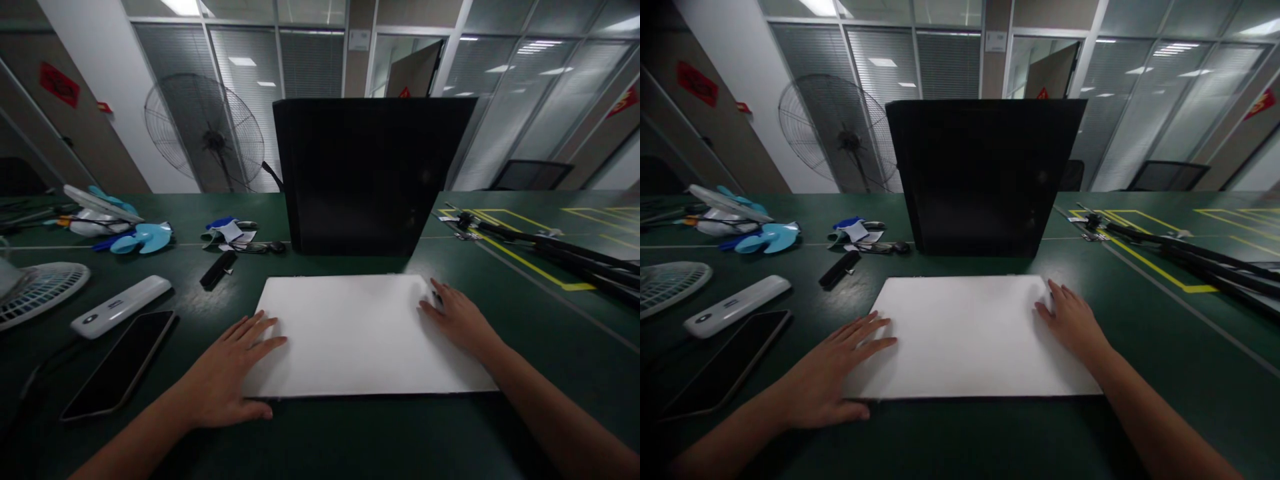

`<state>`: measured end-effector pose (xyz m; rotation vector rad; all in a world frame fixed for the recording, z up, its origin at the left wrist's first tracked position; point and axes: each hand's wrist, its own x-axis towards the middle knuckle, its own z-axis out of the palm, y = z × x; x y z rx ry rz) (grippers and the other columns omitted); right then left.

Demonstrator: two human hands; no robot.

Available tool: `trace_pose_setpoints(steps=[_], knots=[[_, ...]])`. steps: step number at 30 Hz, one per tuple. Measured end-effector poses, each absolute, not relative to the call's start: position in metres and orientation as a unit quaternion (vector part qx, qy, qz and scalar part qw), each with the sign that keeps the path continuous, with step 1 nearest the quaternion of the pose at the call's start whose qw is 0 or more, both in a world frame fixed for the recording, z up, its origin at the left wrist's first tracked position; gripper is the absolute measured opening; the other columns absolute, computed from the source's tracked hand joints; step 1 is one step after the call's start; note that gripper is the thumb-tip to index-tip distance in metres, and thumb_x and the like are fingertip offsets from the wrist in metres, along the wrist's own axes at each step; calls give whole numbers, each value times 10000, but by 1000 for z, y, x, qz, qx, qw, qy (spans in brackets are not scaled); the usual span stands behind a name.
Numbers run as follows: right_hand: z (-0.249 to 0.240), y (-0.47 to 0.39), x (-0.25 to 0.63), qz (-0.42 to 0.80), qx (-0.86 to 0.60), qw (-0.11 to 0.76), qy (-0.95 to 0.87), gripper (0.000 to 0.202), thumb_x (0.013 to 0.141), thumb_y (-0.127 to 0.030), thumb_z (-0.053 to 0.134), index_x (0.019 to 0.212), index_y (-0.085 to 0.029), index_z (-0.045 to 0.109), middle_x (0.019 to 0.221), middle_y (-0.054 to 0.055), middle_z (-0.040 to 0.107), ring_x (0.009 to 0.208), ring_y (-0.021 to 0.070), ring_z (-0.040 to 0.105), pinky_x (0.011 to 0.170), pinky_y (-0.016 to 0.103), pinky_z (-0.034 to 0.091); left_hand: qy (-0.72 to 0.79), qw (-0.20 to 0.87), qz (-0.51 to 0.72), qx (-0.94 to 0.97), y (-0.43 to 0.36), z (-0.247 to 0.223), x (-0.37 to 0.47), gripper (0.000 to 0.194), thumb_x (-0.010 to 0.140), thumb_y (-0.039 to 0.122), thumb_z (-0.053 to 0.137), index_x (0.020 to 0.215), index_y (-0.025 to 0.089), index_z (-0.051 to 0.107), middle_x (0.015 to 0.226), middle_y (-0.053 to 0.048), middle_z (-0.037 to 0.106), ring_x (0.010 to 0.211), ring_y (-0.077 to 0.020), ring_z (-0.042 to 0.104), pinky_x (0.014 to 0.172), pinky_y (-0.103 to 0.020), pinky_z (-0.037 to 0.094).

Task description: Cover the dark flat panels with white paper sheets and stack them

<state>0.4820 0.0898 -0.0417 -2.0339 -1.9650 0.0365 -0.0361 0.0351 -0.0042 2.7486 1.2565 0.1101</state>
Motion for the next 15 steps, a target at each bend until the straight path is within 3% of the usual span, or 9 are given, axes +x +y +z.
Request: trace_pose_setpoints(steps=[3, 6, 8, 12, 15], knots=[[-22, 71, 460, 4, -657, 139, -741, 879, 921, -677, 473, 1608, -145, 340, 1651, 118, 278, 1569, 325, 156, 1304, 567, 144, 422, 57, 33, 904, 34, -5, -34, 994, 731, 788, 743, 1579, 385, 415, 1688, -79, 317, 1508, -455, 353, 1206, -671, 331], [-1, 44, 424, 73, -526, 76, -844, 975, 808, -787, 622, 1617, -332, 323, 1680, 22, 217, 1579, 299, 130, 1302, 574, 163, 424, 61, 34, 903, 34, -7, -34, 989, 729, 775, 751, 1577, 396, 411, 1684, -70, 330, 1506, -451, 358, 1203, -671, 333], [9, 29, 399, 134, -435, 32, -890, 1018, 782, -808, 646, 1623, -358, 292, 1687, 48, 179, 1574, 346, 121, 1269, 656, 165, 424, 59, 34, 903, 34, -7, -33, 991, 728, 767, 757, 1577, 397, 407, 1680, -69, 338, 1507, -450, 357, 1203, -671, 331], [11, 17, 368, 157, -368, 16, -916, 840, 888, -700, 606, 1602, -335, 359, 1669, 88, 234, 1542, 345, 243, 1244, 646, 261, 427, 54, 25, 902, 34, -5, -32, 983, 742, 743, 761, 1583, 391, 394, 1682, -80, 329, 1511, -445, 350, 1201, -659, 335], [5, 18, 364, 92, -329, 38, -939, 662, 926, -577, 615, 1511, -288, 504, 1558, 102, 444, 1412, 298, 454, 1154, 548, 438, 424, 55, 23, 904, 34, -4, -33, 972, 756, 749, 746, 1585, 389, 390, 1681, -87, 329, 1511, -447, 349, 1196, -658, 338]])
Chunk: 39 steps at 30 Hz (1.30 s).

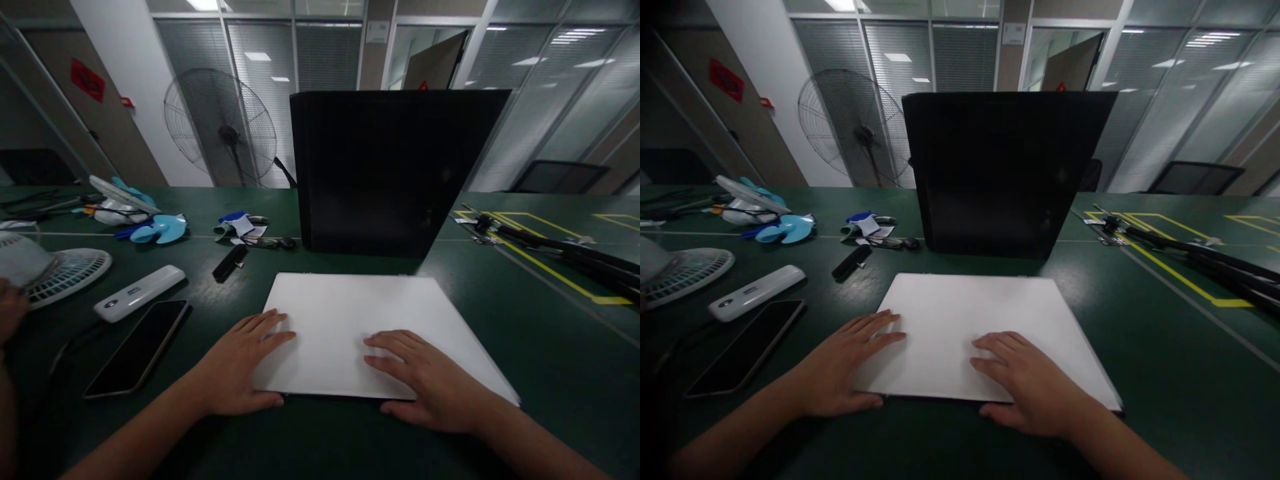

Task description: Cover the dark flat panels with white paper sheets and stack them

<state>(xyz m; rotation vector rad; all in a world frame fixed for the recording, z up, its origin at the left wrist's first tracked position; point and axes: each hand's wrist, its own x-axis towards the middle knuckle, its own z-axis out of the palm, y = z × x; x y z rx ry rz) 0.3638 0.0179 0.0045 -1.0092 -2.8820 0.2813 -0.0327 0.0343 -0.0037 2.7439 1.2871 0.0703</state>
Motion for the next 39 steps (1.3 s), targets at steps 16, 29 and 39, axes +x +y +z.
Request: trace_pose_setpoints(steps=[16, 29, 39], knots=[[15, -11, 350, -211, -133, 225, -942, 345, 976, -168, 387, 1105, -86, 696, 1107, 106, 707, 859, 201, 645, 571, 338, 501, 270, -86, 131, 950, 9, 6, -7, 557, 888, 436, 727, 1367, 190, 583, 1217, -114, 656, 1075, -306, 638, 944, -482, 502], [46, -9, 364, -272, -133, 237, -923, 391, 977, -137, 379, 1187, -76, 703, 1244, 101, 688, 1088, 234, 671, 730, 341, 613, 255, -272, 270, 888, 0, 5, 19, 263, 1018, 204, 578, 1243, 126, 691, 1138, -116, 751, 1009, -282, 703, 859, -450, 569], [44, -41, 390, -342, -157, 164, -912, 463, 953, -125, 349, 1270, -173, 684, 1338, 52, 648, 1119, 217, 669, 781, 341, 613, 151, -254, 354, 887, 2, 14, 30, 272, 1047, 117, 480, 1118, 67, 738, 1107, -130, 790, 1004, -238, 754, 813, -371, 634]])
